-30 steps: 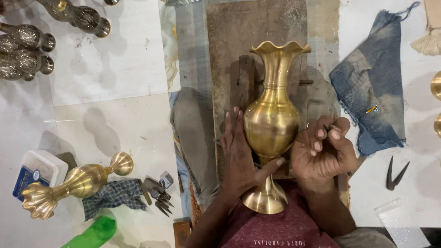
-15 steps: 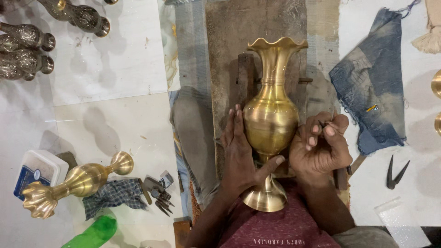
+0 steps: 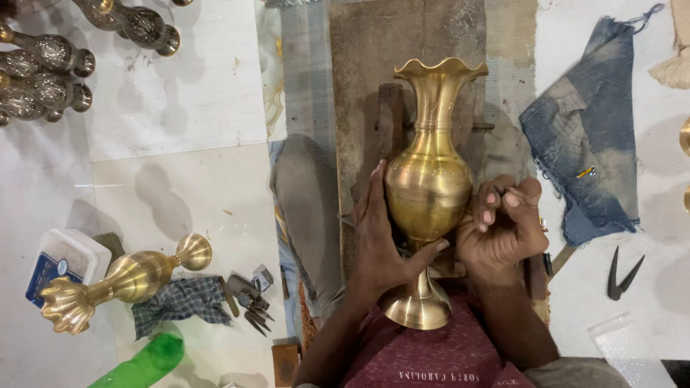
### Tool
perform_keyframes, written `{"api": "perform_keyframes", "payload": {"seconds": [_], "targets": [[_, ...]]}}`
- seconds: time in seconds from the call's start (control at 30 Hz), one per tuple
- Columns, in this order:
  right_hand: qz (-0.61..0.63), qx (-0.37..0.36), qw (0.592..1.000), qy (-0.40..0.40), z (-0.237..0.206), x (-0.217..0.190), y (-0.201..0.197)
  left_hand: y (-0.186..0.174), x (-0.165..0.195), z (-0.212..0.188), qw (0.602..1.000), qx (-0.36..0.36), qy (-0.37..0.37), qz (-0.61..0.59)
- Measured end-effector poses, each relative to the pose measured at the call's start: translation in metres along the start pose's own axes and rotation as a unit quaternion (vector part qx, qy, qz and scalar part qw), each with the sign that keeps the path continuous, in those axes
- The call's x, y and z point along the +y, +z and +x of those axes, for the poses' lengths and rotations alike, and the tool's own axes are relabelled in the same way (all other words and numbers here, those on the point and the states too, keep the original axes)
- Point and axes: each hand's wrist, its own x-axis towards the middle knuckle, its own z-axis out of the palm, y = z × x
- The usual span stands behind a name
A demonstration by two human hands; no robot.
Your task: The person sits on the floor holding a brass vase on a wooden board on their lap and engraves decorative lines onto its body with a hand scriber. They then hold a punch against the vase and strike it with a wooden mallet, alternating between engraving and hammering on the vase surface.
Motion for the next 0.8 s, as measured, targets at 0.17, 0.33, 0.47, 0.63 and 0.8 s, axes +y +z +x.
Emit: {"api": "perform_keyframes", "payload": {"seconds": [0.17,0.33,0.47,0.63,0.8], "targets": [[0.02,0.029,0.999,0.02,0.015,0.01,-0.013,0.01,0.0,-0.007,0.994,0.028,0.072,0.072],[-0.052,-0.013,0.999,0.009,-0.002,0.002,-0.008,0.014,-0.004,-0.008,0.994,0.064,0.085,0.001],[-0.411,-0.232,0.877,-0.092,-0.039,-0.032,0.027,0.007,0.013,-0.015,0.891,0.235,0.335,0.197],[-0.689,-0.27,0.658,-0.141,-0.078,-0.061,0.046,-0.016,0.018,-0.036,0.928,0.022,0.365,0.067],[-0.679,-0.319,0.659,-0.055,-0.076,-0.069,0.046,-0.007,0.003,-0.044,0.931,0.029,0.363,0.04]]}}
